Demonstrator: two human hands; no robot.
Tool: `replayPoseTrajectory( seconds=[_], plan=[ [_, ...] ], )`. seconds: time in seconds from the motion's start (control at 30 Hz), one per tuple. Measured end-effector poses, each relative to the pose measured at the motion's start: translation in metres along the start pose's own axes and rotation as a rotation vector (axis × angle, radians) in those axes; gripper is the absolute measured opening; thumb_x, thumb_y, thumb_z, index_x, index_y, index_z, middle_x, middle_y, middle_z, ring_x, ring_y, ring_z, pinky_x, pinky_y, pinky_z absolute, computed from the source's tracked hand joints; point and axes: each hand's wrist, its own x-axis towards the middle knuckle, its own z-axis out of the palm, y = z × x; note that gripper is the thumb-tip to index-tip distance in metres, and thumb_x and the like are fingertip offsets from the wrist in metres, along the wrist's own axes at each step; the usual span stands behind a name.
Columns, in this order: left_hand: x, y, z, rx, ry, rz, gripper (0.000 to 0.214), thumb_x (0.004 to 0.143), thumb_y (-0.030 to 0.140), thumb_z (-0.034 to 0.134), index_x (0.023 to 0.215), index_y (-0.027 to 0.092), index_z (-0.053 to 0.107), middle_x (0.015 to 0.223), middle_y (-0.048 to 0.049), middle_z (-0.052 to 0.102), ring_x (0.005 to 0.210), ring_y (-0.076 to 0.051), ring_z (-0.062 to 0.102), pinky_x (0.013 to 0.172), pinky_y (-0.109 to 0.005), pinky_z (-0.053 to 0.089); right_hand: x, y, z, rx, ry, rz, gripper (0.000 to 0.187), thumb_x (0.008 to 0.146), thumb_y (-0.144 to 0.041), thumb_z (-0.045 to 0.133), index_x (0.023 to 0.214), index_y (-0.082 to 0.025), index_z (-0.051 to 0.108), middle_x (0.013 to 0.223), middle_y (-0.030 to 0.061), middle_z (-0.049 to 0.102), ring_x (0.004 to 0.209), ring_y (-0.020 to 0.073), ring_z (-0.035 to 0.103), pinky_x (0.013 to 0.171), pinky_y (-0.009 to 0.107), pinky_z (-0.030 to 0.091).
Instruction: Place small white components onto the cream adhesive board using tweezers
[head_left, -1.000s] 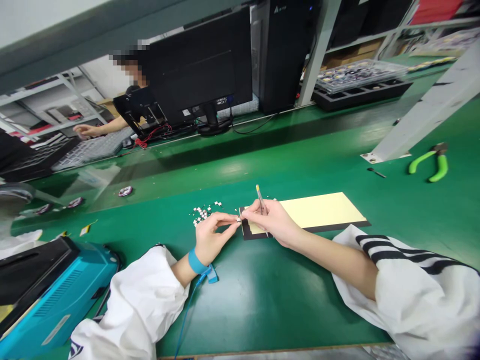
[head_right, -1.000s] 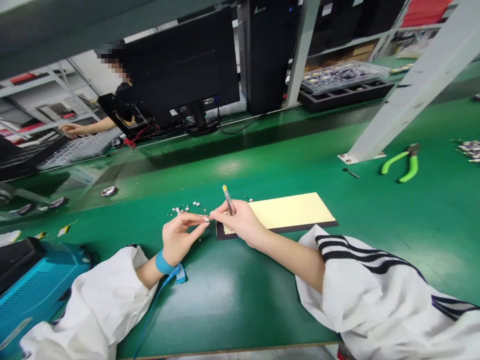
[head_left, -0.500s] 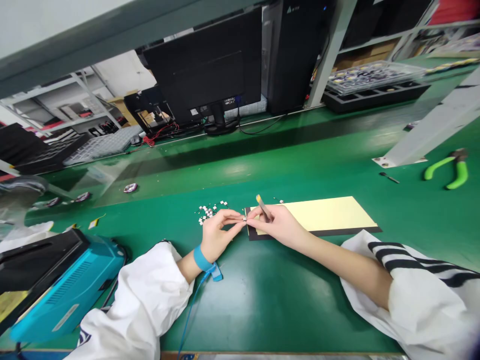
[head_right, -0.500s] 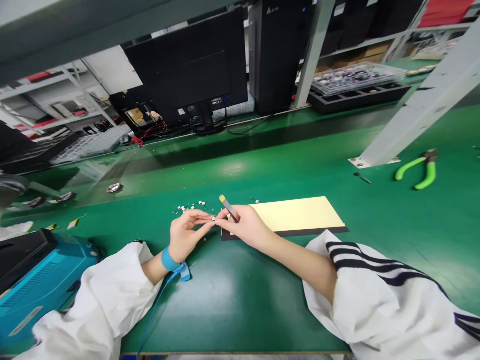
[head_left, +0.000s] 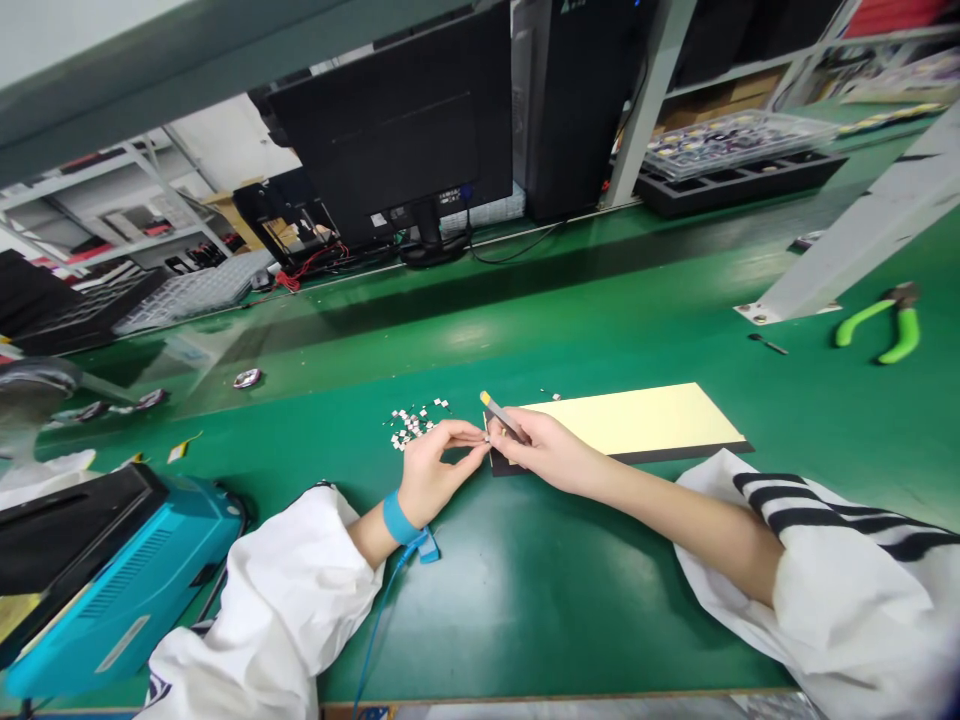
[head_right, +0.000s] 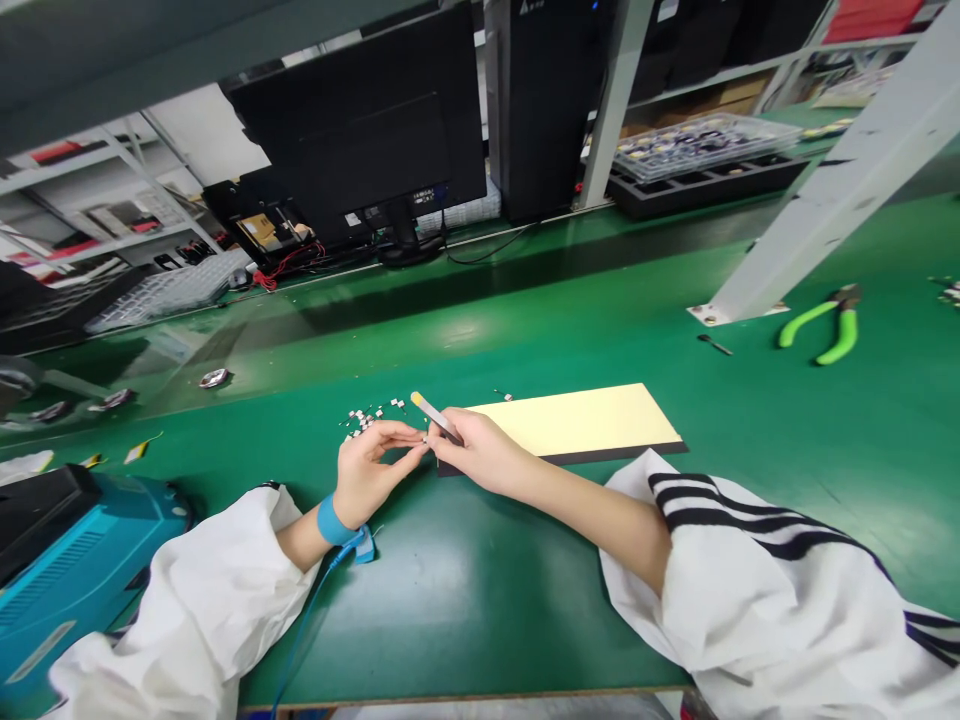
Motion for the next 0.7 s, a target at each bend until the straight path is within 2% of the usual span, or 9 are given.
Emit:
replayPoseTrajectory(
  seconds=[0.13, 0.7],
  plan=[
    [0.0003, 0.0001, -0.0004, -0.023, 0.008, -0.022, 0.016, 0.069, 0.015, 0.065, 0.082, 0.014, 0.057, 0.075, -0.0031, 0.066, 0.067, -0.011, 0.066, 0.067, -0.019, 0.057, 0.0006, -0.0023, -0.0026, 0.017, -0.022, -0.001, 0.024, 0.081, -0.037, 0.046, 0.073, -0.015, 0.044, 0.059, -0.0032, 0.036, 0.052, 0.0118, 0.033, 0.05, 0.022, 0.026],
    [-0.0002, 0.002, 0.0007, -0.057, 0.046, 0.001, 0.017, 0.067, 0.013, 0.067, 0.079, 0.013, 0.056, 0.073, -0.0021, 0.066, 0.065, -0.011, 0.066, 0.065, -0.017, 0.057, 0.0012, -0.0008, -0.0027, 0.026, -0.028, 0.027, 0.021, 0.077, -0.034, 0.047, 0.072, -0.014, 0.047, 0.061, -0.0018, 0.042, 0.053, 0.0124, 0.037, 0.05, 0.022, 0.027]
  ],
)
